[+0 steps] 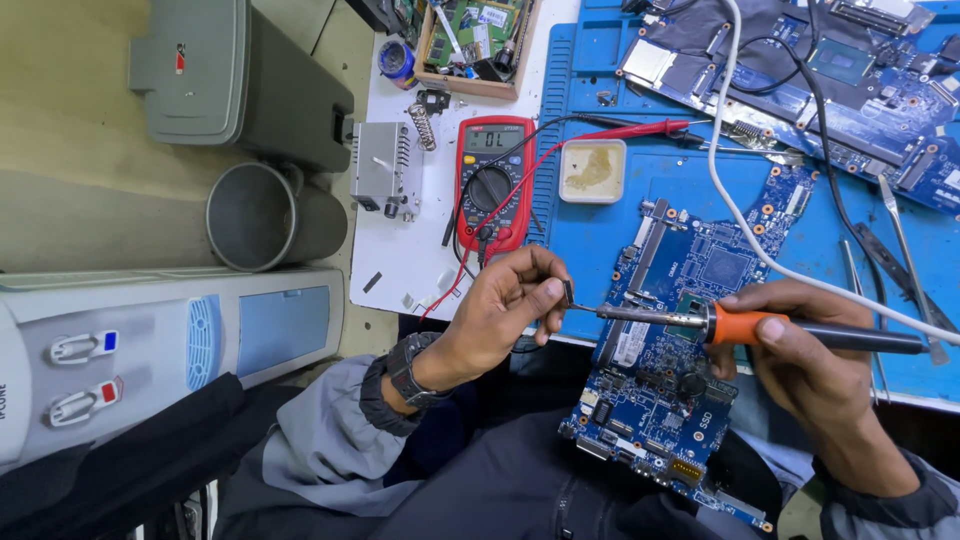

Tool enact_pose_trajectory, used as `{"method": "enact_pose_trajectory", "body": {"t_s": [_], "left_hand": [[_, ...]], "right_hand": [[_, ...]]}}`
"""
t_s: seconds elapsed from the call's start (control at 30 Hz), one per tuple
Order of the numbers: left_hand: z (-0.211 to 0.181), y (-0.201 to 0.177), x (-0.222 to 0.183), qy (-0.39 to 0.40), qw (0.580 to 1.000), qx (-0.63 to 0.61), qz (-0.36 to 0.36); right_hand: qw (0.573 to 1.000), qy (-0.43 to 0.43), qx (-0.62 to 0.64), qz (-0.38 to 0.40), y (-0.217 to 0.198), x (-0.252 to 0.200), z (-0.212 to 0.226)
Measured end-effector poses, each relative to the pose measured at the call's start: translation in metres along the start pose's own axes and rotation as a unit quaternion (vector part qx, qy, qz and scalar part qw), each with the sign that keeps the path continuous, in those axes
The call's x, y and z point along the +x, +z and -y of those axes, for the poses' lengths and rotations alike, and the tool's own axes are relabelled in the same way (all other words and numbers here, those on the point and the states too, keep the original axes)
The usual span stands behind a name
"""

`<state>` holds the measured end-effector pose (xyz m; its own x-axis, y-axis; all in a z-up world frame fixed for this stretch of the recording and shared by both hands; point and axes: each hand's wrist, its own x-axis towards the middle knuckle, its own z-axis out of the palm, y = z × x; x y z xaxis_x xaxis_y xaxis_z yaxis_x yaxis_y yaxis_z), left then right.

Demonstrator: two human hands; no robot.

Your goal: Repairing a laptop motherboard using a soldering iron and checking circuits with a multimeter

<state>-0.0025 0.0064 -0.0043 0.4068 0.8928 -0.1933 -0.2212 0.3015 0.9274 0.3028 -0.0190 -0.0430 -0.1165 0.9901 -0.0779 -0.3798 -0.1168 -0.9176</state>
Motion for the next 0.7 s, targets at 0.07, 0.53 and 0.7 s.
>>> {"method": "enact_pose_trajectory", "body": {"t_s": [0.07, 0.53, 0.7], "left_hand": [[0.000, 0.000, 0.000, -0.001, 1.000, 0.007, 0.005], [-0.028, 0.021, -0.024, 0.115, 0.966, 0.228, -0.033], [-0.009, 0.017, -0.026, 0.250, 0.901, 0.349, 0.055]], "right_hand": [[0.999, -0.001, -0.038, 0.005, 0.000, 0.001, 0.002], [0.974, -0.170, -0.153, 0.009, 0.030, 0.015, 0.028], [0.949, -0.143, -0.270, -0.083, 0.036, 0.013, 0.044]]}}
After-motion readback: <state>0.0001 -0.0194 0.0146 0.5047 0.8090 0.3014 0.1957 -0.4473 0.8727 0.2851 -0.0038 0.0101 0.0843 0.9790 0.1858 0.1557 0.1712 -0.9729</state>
